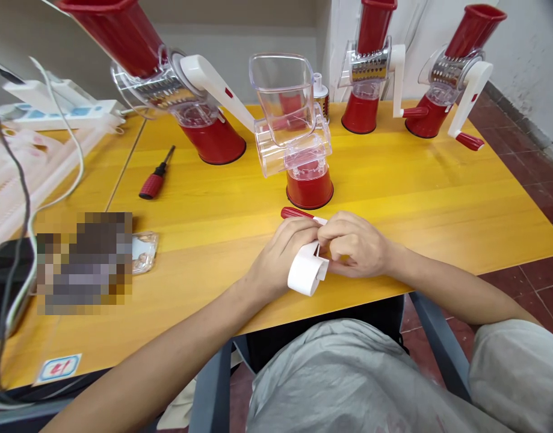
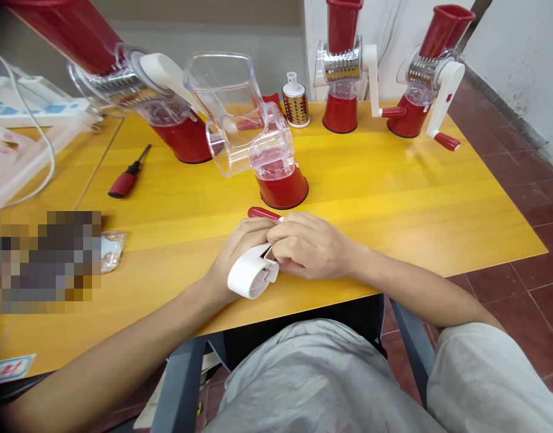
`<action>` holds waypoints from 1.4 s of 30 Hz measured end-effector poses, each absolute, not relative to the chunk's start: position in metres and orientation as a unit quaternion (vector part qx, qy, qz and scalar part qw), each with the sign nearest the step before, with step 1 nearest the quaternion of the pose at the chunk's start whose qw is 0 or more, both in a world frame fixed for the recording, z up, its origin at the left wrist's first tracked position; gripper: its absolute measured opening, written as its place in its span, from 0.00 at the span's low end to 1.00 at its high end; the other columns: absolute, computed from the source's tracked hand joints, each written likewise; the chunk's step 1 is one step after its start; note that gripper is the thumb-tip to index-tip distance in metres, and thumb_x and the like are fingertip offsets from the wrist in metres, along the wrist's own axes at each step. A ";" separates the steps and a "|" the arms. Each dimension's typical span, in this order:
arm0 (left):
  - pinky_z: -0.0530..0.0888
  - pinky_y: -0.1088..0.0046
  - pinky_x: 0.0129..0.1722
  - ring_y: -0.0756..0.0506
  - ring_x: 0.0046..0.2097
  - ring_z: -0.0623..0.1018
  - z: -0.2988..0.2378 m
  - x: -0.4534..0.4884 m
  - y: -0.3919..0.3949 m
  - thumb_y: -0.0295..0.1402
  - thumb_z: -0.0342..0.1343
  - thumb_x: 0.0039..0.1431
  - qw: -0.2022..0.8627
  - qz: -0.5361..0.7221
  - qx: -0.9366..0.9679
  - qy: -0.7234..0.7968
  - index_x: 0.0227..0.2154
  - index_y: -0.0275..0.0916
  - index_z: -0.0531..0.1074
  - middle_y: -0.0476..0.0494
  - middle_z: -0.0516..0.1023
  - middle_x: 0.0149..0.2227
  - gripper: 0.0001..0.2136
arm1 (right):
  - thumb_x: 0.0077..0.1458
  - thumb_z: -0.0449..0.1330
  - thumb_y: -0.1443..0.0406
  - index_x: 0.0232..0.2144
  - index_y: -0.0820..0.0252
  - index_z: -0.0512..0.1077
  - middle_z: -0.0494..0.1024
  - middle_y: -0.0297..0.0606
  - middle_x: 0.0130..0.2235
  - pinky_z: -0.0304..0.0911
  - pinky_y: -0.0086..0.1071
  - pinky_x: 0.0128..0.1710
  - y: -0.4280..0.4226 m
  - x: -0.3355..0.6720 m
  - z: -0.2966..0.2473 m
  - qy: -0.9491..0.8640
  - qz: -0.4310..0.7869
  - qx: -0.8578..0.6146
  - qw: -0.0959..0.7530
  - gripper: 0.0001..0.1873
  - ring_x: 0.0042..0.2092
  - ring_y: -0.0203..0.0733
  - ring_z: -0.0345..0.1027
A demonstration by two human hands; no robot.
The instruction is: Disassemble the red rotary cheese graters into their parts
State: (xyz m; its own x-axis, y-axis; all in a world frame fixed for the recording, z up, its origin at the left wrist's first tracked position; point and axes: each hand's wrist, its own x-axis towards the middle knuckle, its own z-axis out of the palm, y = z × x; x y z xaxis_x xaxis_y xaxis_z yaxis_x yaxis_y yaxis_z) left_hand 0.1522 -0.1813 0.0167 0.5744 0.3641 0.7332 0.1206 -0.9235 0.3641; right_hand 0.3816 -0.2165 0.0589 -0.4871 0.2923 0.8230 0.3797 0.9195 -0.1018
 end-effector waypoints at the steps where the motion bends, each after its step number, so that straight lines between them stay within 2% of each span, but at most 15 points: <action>1: 0.85 0.56 0.62 0.38 0.59 0.85 0.018 0.152 -0.181 0.32 0.59 0.83 0.128 0.439 0.878 0.138 0.61 0.36 0.76 0.32 0.84 0.57 0.11 | 0.73 0.64 0.64 0.33 0.59 0.65 0.79 0.37 0.41 0.66 0.29 0.49 -0.217 0.382 0.060 -0.862 -0.044 -0.197 0.464 0.16 0.45 0.33 0.68; 7: 0.87 0.56 0.59 0.38 0.57 0.85 0.024 0.152 -0.184 0.34 0.56 0.85 0.100 0.433 0.886 0.130 0.59 0.37 0.76 0.32 0.85 0.54 0.10 | 0.75 0.63 0.63 0.34 0.59 0.63 0.77 0.37 0.41 0.66 0.29 0.49 -0.218 0.382 0.062 -0.863 -0.045 -0.179 0.470 0.16 0.44 0.33 0.66; 11: 0.87 0.58 0.59 0.40 0.57 0.86 0.024 0.152 -0.187 0.36 0.57 0.85 0.110 0.439 0.882 0.130 0.59 0.40 0.77 0.36 0.85 0.55 0.10 | 0.75 0.62 0.63 0.36 0.58 0.63 0.76 0.37 0.41 0.65 0.29 0.49 -0.218 0.381 0.062 -0.861 -0.041 -0.161 0.481 0.15 0.45 0.33 0.66; 16: 0.87 0.59 0.59 0.39 0.58 0.86 0.019 0.154 -0.191 0.34 0.58 0.84 0.137 0.454 0.871 0.125 0.59 0.40 0.79 0.36 0.85 0.56 0.10 | 0.72 0.63 0.69 0.35 0.59 0.63 0.76 0.36 0.41 0.65 0.28 0.49 -0.220 0.381 0.062 -0.863 -0.034 -0.148 0.482 0.14 0.44 0.30 0.66; 19: 0.86 0.59 0.60 0.39 0.58 0.86 0.018 0.155 -0.191 0.35 0.58 0.84 0.147 0.461 0.866 0.127 0.59 0.41 0.79 0.37 0.86 0.55 0.10 | 0.72 0.63 0.69 0.35 0.59 0.64 0.77 0.35 0.41 0.65 0.28 0.48 -0.219 0.382 0.061 -0.865 -0.043 -0.150 0.478 0.13 0.43 0.30 0.65; 23: 0.87 0.59 0.59 0.40 0.57 0.87 0.021 0.154 -0.186 0.36 0.58 0.84 0.132 0.468 0.865 0.124 0.60 0.42 0.78 0.38 0.86 0.53 0.10 | 0.73 0.63 0.66 0.38 0.59 0.66 0.78 0.36 0.43 0.68 0.28 0.52 -0.216 0.384 0.057 -0.866 -0.051 -0.160 0.472 0.10 0.45 0.30 0.69; 27: 0.85 0.58 0.56 0.40 0.56 0.86 0.026 0.151 -0.180 0.35 0.60 0.83 0.112 0.477 0.863 0.125 0.59 0.43 0.78 0.38 0.86 0.53 0.08 | 0.71 0.65 0.67 0.43 0.57 0.67 0.79 0.34 0.44 0.72 0.28 0.53 -0.215 0.384 0.057 -0.849 -0.049 -0.148 0.505 0.08 0.49 0.31 0.74; 34: 0.84 0.59 0.56 0.39 0.57 0.85 0.038 0.145 -0.173 0.38 0.62 0.83 0.042 0.511 0.851 0.119 0.57 0.43 0.79 0.40 0.83 0.54 0.08 | 0.61 0.71 0.72 0.41 0.57 0.68 0.79 0.34 0.46 0.76 0.31 0.54 -0.222 0.383 0.062 -0.824 -0.089 -0.129 0.545 0.15 0.55 0.35 0.78; 38: 0.84 0.62 0.55 0.41 0.55 0.85 0.041 0.145 -0.174 0.37 0.59 0.84 0.036 0.520 0.845 0.119 0.56 0.45 0.79 0.42 0.84 0.53 0.07 | 0.58 0.71 0.73 0.38 0.56 0.69 0.81 0.34 0.47 0.78 0.32 0.54 -0.225 0.384 0.062 -0.829 -0.113 -0.099 0.538 0.15 0.57 0.36 0.80; 42: 0.84 0.63 0.57 0.42 0.56 0.85 0.043 0.145 -0.176 0.35 0.57 0.85 0.038 0.509 0.855 0.094 0.56 0.44 0.79 0.41 0.84 0.54 0.07 | 0.59 0.71 0.70 0.35 0.56 0.70 0.82 0.36 0.47 0.78 0.34 0.54 -0.226 0.382 0.060 -0.826 -0.114 -0.082 0.546 0.12 0.58 0.38 0.81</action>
State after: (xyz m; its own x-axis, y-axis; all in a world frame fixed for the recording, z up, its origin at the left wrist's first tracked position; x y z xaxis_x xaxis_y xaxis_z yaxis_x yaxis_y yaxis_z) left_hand 0.1447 -0.1758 0.0429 0.4633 0.1995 0.8634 0.1219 -0.9794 0.1609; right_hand 0.3823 -0.2258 0.0602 -0.3894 0.0110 0.9210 0.2596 0.9607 0.0982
